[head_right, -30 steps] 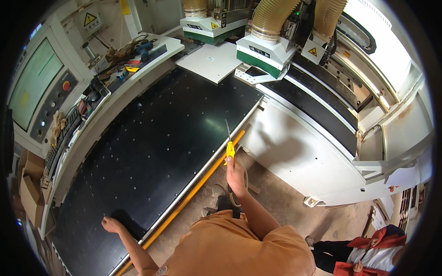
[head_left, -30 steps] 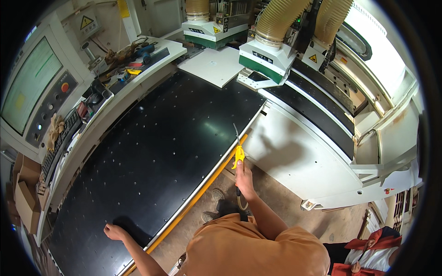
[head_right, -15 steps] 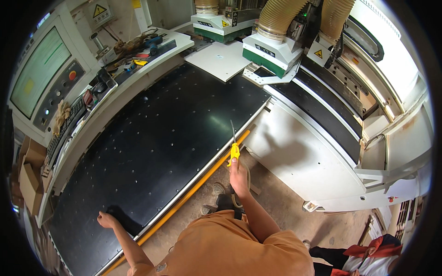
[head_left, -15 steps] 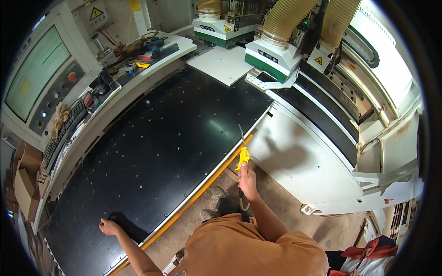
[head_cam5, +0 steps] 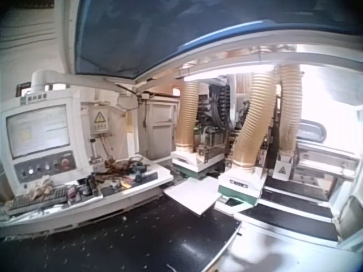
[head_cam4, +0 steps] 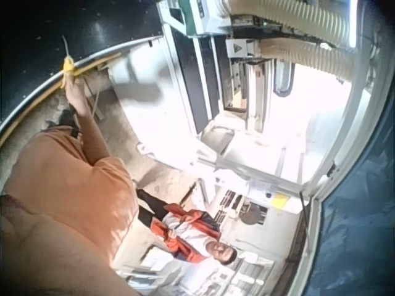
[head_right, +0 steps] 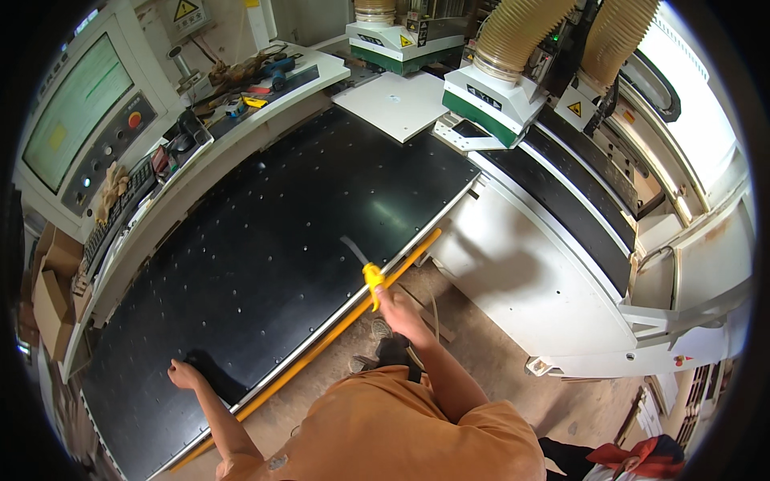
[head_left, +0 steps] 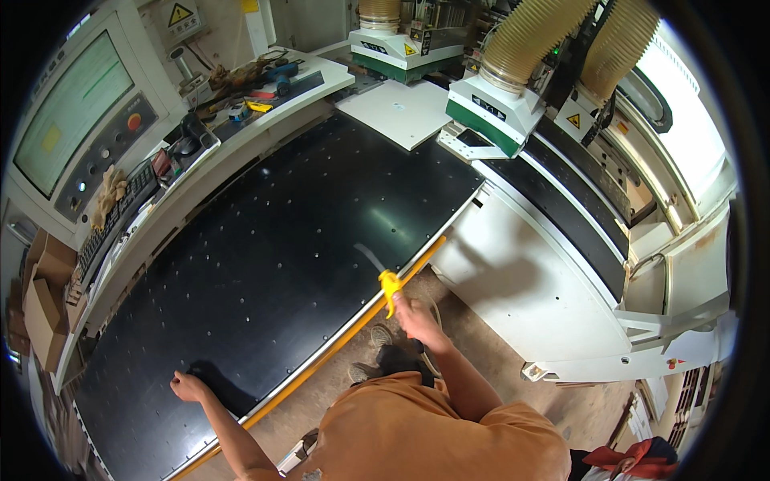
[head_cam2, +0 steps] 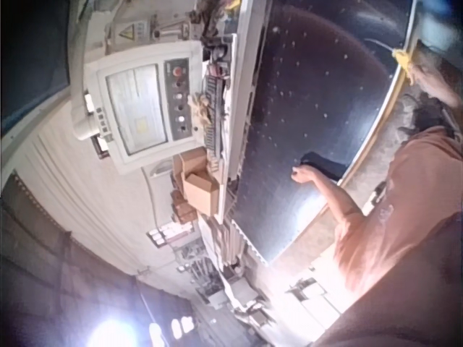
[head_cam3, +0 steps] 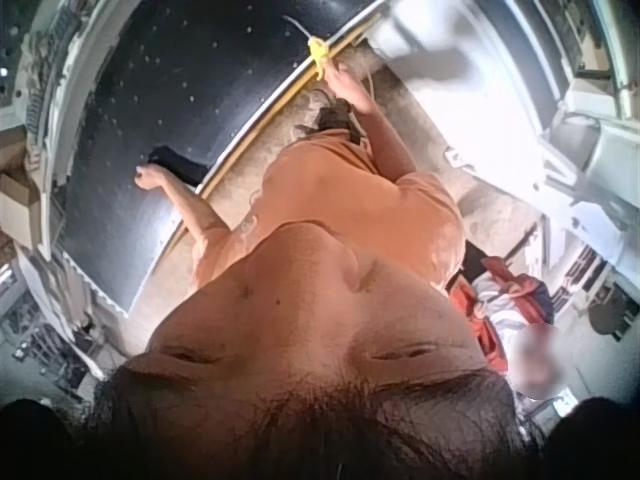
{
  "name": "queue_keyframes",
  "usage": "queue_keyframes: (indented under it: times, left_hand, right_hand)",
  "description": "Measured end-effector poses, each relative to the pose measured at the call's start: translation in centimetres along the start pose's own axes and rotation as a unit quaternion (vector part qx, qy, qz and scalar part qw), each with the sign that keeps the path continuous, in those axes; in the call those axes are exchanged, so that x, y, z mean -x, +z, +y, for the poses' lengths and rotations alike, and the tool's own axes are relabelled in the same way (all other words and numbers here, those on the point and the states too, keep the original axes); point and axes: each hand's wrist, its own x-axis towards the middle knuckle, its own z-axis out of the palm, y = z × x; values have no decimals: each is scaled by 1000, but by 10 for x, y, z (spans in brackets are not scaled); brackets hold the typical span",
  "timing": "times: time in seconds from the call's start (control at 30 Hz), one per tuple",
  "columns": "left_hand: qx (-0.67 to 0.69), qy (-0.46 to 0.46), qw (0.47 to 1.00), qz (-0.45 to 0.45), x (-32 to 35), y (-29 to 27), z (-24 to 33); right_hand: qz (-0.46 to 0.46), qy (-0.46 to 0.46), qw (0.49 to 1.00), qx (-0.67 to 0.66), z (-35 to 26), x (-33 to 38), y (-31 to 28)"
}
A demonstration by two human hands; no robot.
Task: The person repeatedly picks up white rectangular panels, scans their labels with a handheld barcode scanner, and places them on a machine table. They also use a yellow tool to adjust the machine and operate a computer keyboard and mouse. Finished panels are stacked on the floor.
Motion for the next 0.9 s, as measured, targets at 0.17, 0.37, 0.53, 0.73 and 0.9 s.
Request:
queue_keyframes:
  times: [0.17,0.37,0.53,0.73,0.9]
  left_hand:
    - [-56,133,990,-9,10,-5,4]
    - [33,4,999,16,15,-10,20]
    - [43,-27,999,-10,19,-14,37]
    - [34,-8,999,-4,17,-12,32]
    - [26,34,999,-19,9,-7,19]
  right_hand:
    - [-251,7,966,66,-31,26,18]
    - [-452,-46,887,84,-74,49,43]
    - [-540,-20,839,69,-89,49,51]
    - [-573,-9,813,101,-91,43,58]
    - [-604,-65,789,92,-81,36,51]
